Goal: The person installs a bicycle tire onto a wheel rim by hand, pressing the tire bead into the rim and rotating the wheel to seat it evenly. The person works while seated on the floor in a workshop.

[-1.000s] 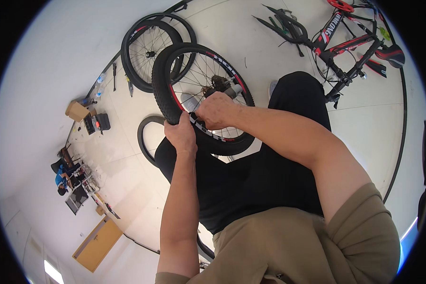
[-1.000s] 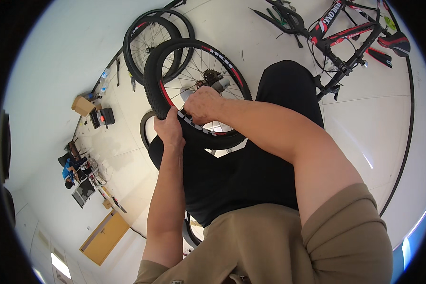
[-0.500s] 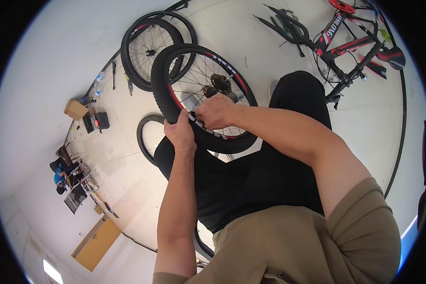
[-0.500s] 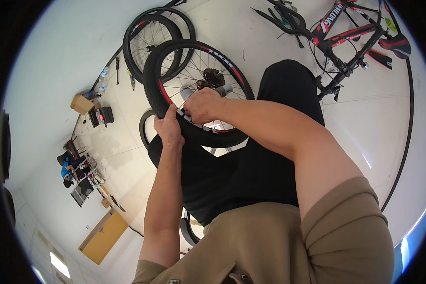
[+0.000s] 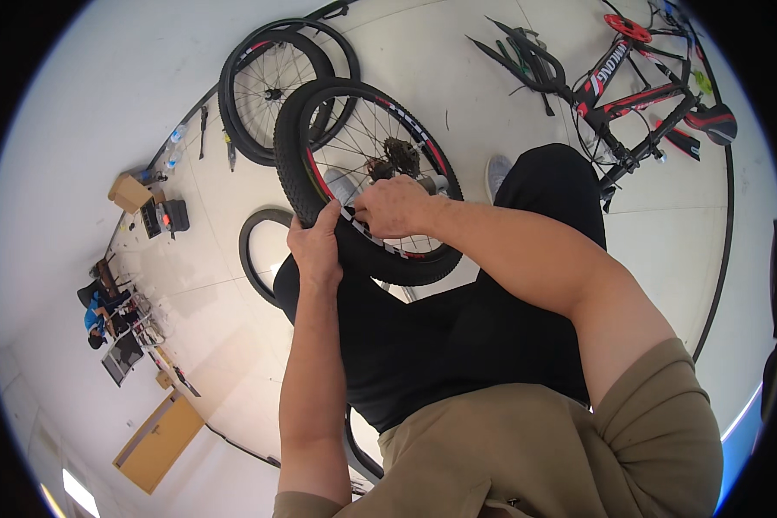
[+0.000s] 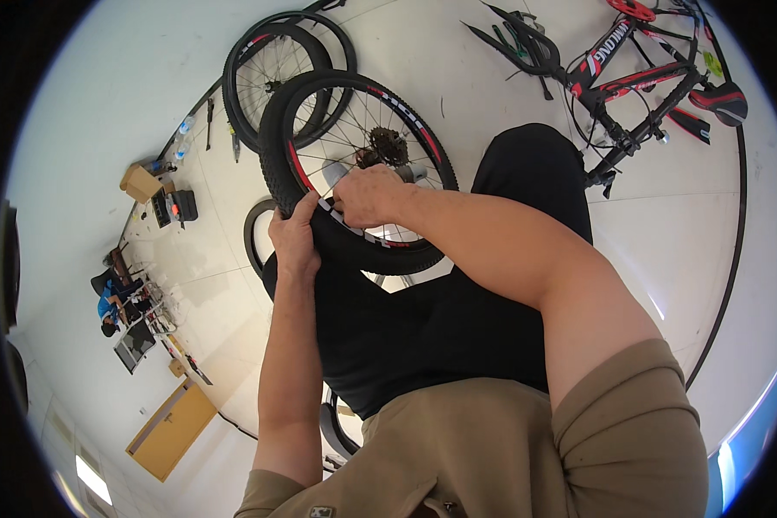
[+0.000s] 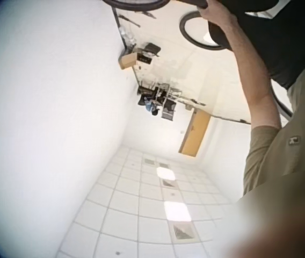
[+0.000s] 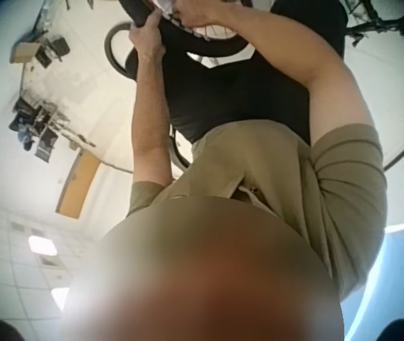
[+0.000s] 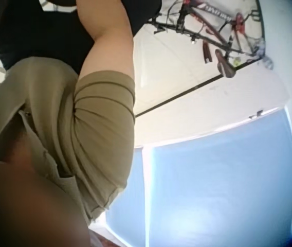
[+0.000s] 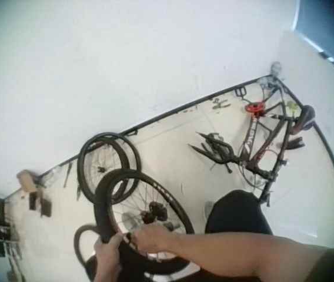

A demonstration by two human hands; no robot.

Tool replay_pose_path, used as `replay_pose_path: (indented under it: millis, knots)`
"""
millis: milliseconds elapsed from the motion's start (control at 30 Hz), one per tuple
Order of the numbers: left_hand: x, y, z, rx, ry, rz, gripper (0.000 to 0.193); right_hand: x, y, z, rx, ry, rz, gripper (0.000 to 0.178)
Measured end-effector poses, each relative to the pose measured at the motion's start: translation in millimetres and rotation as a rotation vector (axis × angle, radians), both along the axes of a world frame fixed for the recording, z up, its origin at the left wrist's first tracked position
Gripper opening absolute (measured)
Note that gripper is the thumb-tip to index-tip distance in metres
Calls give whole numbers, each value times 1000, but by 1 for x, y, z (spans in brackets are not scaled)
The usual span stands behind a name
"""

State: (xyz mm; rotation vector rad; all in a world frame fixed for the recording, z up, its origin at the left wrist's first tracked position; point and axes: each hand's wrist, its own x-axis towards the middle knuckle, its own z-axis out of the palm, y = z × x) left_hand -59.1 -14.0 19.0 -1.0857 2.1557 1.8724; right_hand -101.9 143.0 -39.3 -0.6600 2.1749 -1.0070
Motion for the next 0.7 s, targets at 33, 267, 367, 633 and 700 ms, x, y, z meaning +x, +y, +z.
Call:
replay_pose_path:
  millis: [33,267,367,633,700]
  knots:
    - [2,0,-5,-29,1,7,36,2,-1,0,41,6,2,27]
    - [7,1,0,32,-46,12,37,-3,-7,-7,-199,-242,-237,31]
    - [7,7,11,115,-35,-1,39,-7,-11,-5,-474,-670,-443,32]
    - [37,28,16,15,24,-171,76,-11,-11,1,-505,-837,-412,35]
    - [47,36,7,-90,66,-152,81,-3,-20,-10,-468,-594,-438,43]
